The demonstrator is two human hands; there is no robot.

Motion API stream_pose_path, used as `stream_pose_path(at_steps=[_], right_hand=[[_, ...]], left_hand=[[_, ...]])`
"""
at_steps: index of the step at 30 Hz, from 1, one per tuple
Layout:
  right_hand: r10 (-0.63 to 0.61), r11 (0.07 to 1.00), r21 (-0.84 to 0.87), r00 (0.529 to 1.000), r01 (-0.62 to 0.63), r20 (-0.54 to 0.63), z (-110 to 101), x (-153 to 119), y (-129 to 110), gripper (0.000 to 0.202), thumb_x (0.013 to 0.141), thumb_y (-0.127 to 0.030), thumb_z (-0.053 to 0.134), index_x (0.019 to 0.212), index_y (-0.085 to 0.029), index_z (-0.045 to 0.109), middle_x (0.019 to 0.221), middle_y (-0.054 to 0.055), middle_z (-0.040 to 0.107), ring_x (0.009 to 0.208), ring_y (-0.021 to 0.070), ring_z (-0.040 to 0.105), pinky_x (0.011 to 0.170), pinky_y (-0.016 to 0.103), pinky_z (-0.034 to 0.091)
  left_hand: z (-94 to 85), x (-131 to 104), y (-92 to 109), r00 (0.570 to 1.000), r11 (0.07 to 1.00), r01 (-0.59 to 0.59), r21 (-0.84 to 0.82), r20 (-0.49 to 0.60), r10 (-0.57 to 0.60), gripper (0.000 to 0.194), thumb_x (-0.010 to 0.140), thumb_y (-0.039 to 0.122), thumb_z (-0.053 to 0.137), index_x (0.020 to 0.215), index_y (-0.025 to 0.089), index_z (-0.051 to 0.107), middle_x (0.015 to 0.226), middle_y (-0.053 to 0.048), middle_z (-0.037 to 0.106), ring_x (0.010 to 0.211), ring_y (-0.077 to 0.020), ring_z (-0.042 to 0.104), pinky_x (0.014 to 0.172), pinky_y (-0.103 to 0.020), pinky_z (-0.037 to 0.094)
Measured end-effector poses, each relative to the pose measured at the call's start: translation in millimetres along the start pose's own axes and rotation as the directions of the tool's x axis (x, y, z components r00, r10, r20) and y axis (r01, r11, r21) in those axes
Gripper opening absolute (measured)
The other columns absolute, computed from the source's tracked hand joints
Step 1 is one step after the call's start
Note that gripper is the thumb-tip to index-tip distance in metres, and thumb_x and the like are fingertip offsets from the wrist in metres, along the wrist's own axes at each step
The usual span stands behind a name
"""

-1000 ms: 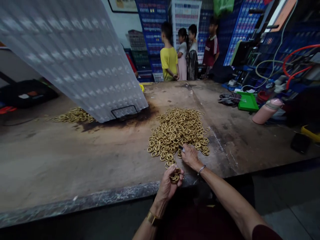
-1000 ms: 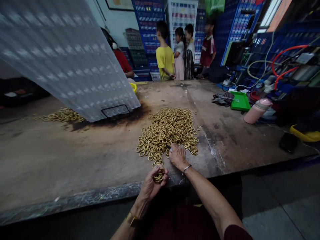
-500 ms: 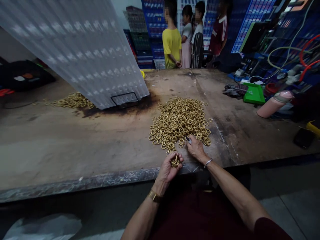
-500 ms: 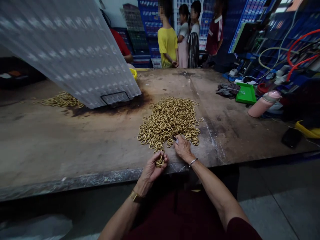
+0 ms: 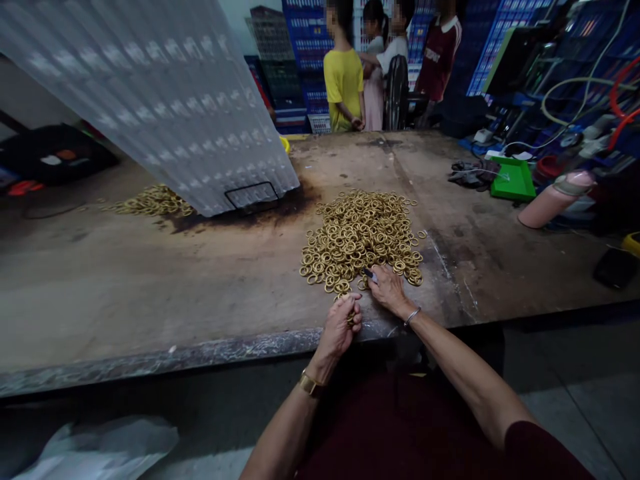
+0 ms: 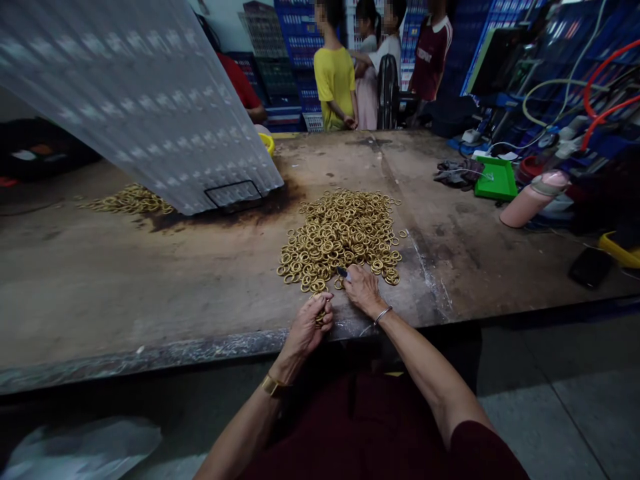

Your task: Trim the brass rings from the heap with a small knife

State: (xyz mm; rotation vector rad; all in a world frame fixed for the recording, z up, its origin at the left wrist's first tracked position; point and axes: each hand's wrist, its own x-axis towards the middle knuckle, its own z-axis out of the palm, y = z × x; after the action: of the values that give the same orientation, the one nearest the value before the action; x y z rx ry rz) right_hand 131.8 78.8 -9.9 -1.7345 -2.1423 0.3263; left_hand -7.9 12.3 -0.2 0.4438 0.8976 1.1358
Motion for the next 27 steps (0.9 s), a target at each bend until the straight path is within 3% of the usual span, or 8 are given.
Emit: stream_pose_path(at_steps=[4,9,12,15,20,27], right_hand=[[-0.162,0.979,0.123,0.986,0.165,-0.031,-7.2,-18.7,5.7,0.017,0.082,-0.016,0.048,0.095,-0.018,0.06,0.091,0.006,0.064,0.084,0.0175,0.055,0.07,0.025,0.036],[-0.233,0.95,0.209,0.972,0.232,-0.022,-14.4,-36.9,1.0,0.014,0.081,-0.019,0.05,0.091,-0.018,0.061,0.087,0.006,0.063,0.078,0.0162,0.055,0.067,0.024,0.037],[-0.107,0.918,0.38,0.994,0.112,-0.035,-12.4,-40.3,-3.1,0.014,0.082,-0.025,0.049,0.086,-0.018,0.06,0.075,0.002,0.061,0.067,0.0132,0.053,0.063,0.022,0.038],[0.055,0.791,0.605,0.996,-0.09,0.075,-9.1,-40.4,-5.8,0.02,0.082,-0.035,0.048,0.082,-0.017,0.058,0.062,-0.002,0.055,0.057,0.0105,0.048,0.056,0.02,0.038],[0.099,0.584,0.767,0.961,-0.265,0.257,-7.9,-39.0,-6.0,0.026,0.077,-0.043,0.049,0.071,-0.018,0.053,0.056,-0.004,0.054,0.05,0.0086,0.044,0.05,0.02,0.036],[0.131,0.624,0.743,0.97,-0.242,0.205,-11.2,-36.7,-6.5,0.02,0.071,-0.037,0.051,0.065,-0.018,0.052,0.052,-0.006,0.047,0.051,0.0081,0.039,0.05,0.02,0.033]], left_hand=[[3.4,3.6,-4.4,0.987,0.971,-0.111,0.212,-0.092,0.133,0.046,0.065,0.05,0.07,0.094,0.018,0.054,0.058,0.007,0.048,0.041,-0.0037,0.041,0.036,-0.013,0.026],[6.1,7.0,-10.0,0.985,0.919,-0.138,0.37,-0.043,0.166,0.042,0.07,0.055,0.064,0.084,0.017,0.055,0.055,0.007,0.046,0.039,-0.0035,0.041,0.036,-0.014,0.027],[6.2,5.5,-10.7,0.983,0.901,-0.158,0.404,-0.023,0.183,0.039,0.07,0.054,0.064,0.078,0.016,0.055,0.058,0.006,0.048,0.042,-0.0038,0.043,0.037,-0.013,0.03],[6.8,1.9,-9.8,0.983,0.89,-0.153,0.43,-0.028,0.183,0.038,0.071,0.053,0.063,0.078,0.016,0.056,0.061,0.004,0.051,0.045,-0.0045,0.045,0.039,-0.014,0.032],[8.1,-2.9,-9.1,0.99,0.896,-0.134,0.423,0.013,0.142,0.039,0.069,0.053,0.065,0.077,0.016,0.057,0.062,0.003,0.053,0.046,-0.0048,0.045,0.04,-0.015,0.032],[7.3,-1.1,-10.2,0.998,0.971,-0.004,0.24,0.069,-0.013,0.039,0.065,0.05,0.07,0.075,0.016,0.053,0.06,0.005,0.051,0.044,-0.0038,0.041,0.038,-0.015,0.027]])
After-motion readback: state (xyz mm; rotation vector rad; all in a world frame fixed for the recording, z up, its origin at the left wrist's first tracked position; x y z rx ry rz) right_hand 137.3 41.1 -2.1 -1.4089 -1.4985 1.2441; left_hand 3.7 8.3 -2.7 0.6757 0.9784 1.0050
